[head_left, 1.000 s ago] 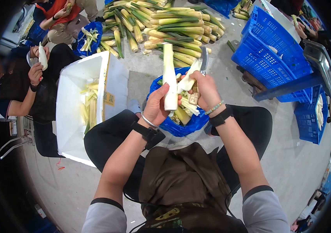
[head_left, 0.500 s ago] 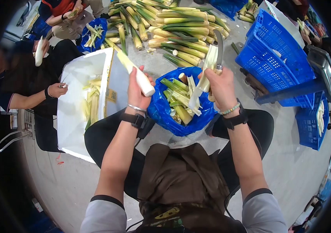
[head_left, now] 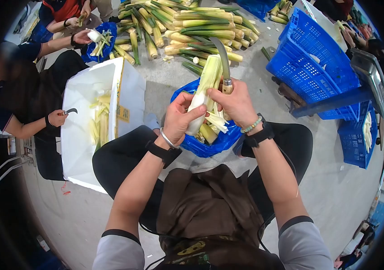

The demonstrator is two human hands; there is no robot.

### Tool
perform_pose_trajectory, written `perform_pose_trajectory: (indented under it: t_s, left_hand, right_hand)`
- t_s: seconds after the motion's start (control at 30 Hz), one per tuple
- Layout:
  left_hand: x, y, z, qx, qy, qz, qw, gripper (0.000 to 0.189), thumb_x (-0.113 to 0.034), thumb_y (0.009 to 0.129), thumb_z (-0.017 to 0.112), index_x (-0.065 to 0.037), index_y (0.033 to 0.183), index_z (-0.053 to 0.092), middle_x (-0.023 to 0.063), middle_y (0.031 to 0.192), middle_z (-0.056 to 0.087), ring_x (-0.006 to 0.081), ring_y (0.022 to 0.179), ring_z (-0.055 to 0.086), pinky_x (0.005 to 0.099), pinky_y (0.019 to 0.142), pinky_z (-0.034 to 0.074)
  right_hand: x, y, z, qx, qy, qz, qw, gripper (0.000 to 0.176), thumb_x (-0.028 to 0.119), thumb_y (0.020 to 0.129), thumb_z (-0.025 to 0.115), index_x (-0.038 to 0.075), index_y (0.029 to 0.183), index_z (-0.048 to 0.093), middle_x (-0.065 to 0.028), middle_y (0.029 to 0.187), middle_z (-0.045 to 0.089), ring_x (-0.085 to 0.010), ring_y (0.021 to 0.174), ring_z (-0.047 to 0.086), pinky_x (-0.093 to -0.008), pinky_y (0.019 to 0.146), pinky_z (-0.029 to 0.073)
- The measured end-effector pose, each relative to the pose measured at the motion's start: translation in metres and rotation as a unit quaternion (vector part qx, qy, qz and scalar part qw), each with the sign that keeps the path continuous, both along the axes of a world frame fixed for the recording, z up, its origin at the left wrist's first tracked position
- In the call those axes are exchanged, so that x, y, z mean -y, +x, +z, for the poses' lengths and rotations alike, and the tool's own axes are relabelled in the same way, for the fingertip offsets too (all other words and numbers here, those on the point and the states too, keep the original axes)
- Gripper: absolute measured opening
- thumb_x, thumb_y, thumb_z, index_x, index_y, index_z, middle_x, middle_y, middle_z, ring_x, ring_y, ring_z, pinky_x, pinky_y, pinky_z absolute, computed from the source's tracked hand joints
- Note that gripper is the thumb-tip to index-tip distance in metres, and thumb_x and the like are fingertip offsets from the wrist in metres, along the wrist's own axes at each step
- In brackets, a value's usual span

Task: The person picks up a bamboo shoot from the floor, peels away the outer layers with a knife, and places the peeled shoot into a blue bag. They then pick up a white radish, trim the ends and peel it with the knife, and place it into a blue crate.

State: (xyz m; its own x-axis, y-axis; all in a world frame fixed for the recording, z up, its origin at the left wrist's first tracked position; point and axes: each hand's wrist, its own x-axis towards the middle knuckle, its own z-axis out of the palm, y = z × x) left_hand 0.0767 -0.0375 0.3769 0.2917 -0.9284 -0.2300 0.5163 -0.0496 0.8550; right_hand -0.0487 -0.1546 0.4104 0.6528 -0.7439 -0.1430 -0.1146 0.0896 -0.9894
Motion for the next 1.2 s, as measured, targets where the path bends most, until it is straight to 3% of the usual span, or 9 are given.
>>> perform_pose_trajectory:
  t_s: [0.4, 0.53, 0.67, 0.77, 0.93, 1.03, 1.1, 1.17, 1.2]
  left_hand:
    - [-0.008, 0.014, -0.001, -0.187, -0.066, -0.133, 0.971, 0.038, -0.029, 0.092, 0.055, 0.004, 0.112, 0.051, 0.0143, 0.1, 0.062, 0.0226, 0.082, 0.066, 0.0314, 0.075, 0.054]
    - [-0.003, -0.006, -0.004, 0.017, 0.038, -0.032, 0.999, 0.035, -0.024, 0.089, 0.063, 0.0, 0.11, 0.048, 0.0097, 0.092, 0.06, 0.0159, 0.084, 0.061, 0.0285, 0.074, 0.051]
    - [-0.003, -0.014, -0.027, 0.414, -0.064, 0.101, 0.902, 0.037, -0.017, 0.081, 0.072, -0.001, 0.104, 0.048, 0.0089, 0.09, 0.061, 0.0151, 0.069, 0.063, 0.0266, 0.061, 0.053]
    - [-0.006, 0.001, 0.003, 0.023, 0.047, -0.02, 0.998, 0.031, -0.014, 0.081, 0.072, -0.001, 0.099, 0.05, 0.0107, 0.086, 0.062, 0.0155, 0.06, 0.063, 0.0264, 0.052, 0.053]
    - [-0.014, 0.005, -0.001, -0.302, -0.036, -0.218, 0.927, 0.053, -0.042, 0.096, 0.043, 0.002, 0.124, 0.045, 0.0159, 0.088, 0.063, 0.0222, 0.068, 0.065, 0.0267, 0.051, 0.052]
    - [-0.009, -0.003, 0.018, -0.185, 0.032, -0.155, 0.97, 0.045, -0.039, 0.096, 0.045, 0.0, 0.12, 0.046, 0.016, 0.09, 0.062, 0.0228, 0.074, 0.064, 0.0261, 0.052, 0.052]
    - [-0.01, -0.006, 0.007, 0.111, 0.033, -0.078, 0.99, 0.03, -0.027, 0.093, 0.055, -0.001, 0.104, 0.048, 0.0125, 0.086, 0.06, 0.0187, 0.075, 0.064, 0.0252, 0.052, 0.052]
    - [-0.009, 0.001, -0.008, 0.271, 0.044, -0.08, 0.958, 0.036, -0.024, 0.088, 0.061, -0.001, 0.112, 0.048, 0.0136, 0.086, 0.062, 0.0187, 0.064, 0.063, 0.0257, 0.049, 0.051]
    - [-0.009, 0.004, 0.001, 0.135, 0.073, -0.128, 0.98, 0.036, -0.025, 0.088, 0.059, -0.001, 0.112, 0.048, 0.0129, 0.082, 0.062, 0.0185, 0.059, 0.062, 0.0253, 0.047, 0.05]
  right_hand:
    - [0.0, 0.0, 0.0, 0.063, 0.04, 0.003, 0.997, 0.021, 0.009, 0.075, 0.061, -0.006, 0.09, 0.062, -0.0072, 0.074, 0.066, -0.0097, 0.061, 0.061, -0.0246, 0.053, 0.048]
    - [0.003, 0.001, -0.009, 0.066, 0.104, -0.066, 0.99, 0.021, 0.009, 0.075, 0.062, -0.005, 0.09, 0.062, -0.0063, 0.073, 0.064, -0.0103, 0.058, 0.06, -0.025, 0.048, 0.047]
    - [-0.001, 0.003, -0.004, 0.019, 0.074, -0.114, 0.991, 0.022, 0.01, 0.074, 0.063, -0.005, 0.09, 0.062, -0.0063, 0.075, 0.064, -0.0099, 0.058, 0.059, -0.0244, 0.047, 0.047]
    - [0.002, 0.0, 0.002, 0.071, 0.1, -0.067, 0.99, 0.021, 0.008, 0.075, 0.062, -0.004, 0.092, 0.061, -0.0054, 0.077, 0.065, -0.0085, 0.059, 0.059, -0.0221, 0.047, 0.046]
    - [0.011, -0.005, 0.002, 0.134, 0.118, -0.018, 0.984, 0.025, 0.003, 0.076, 0.059, -0.002, 0.101, 0.059, -0.0035, 0.08, 0.066, -0.0065, 0.061, 0.059, -0.0189, 0.046, 0.044]
    - [0.017, -0.007, -0.012, 0.13, 0.149, -0.018, 0.98, 0.03, 0.003, 0.075, 0.06, -0.003, 0.105, 0.058, -0.0058, 0.085, 0.067, -0.0069, 0.063, 0.061, -0.0191, 0.046, 0.044]
    - [0.013, -0.006, -0.013, 0.064, 0.088, -0.043, 0.993, 0.034, 0.005, 0.073, 0.062, -0.004, 0.105, 0.058, -0.0085, 0.084, 0.067, -0.0097, 0.063, 0.062, -0.0224, 0.048, 0.046]
    - [0.012, -0.005, -0.015, -0.005, 0.01, -0.079, 0.997, 0.037, 0.007, 0.071, 0.064, -0.005, 0.106, 0.057, -0.0111, 0.082, 0.067, -0.0132, 0.064, 0.063, -0.0261, 0.05, 0.048]
    - [0.013, -0.005, -0.02, -0.04, -0.035, -0.104, 0.993, 0.039, 0.008, 0.07, 0.065, -0.006, 0.106, 0.057, -0.0123, 0.081, 0.066, -0.0153, 0.063, 0.063, -0.0282, 0.051, 0.049]
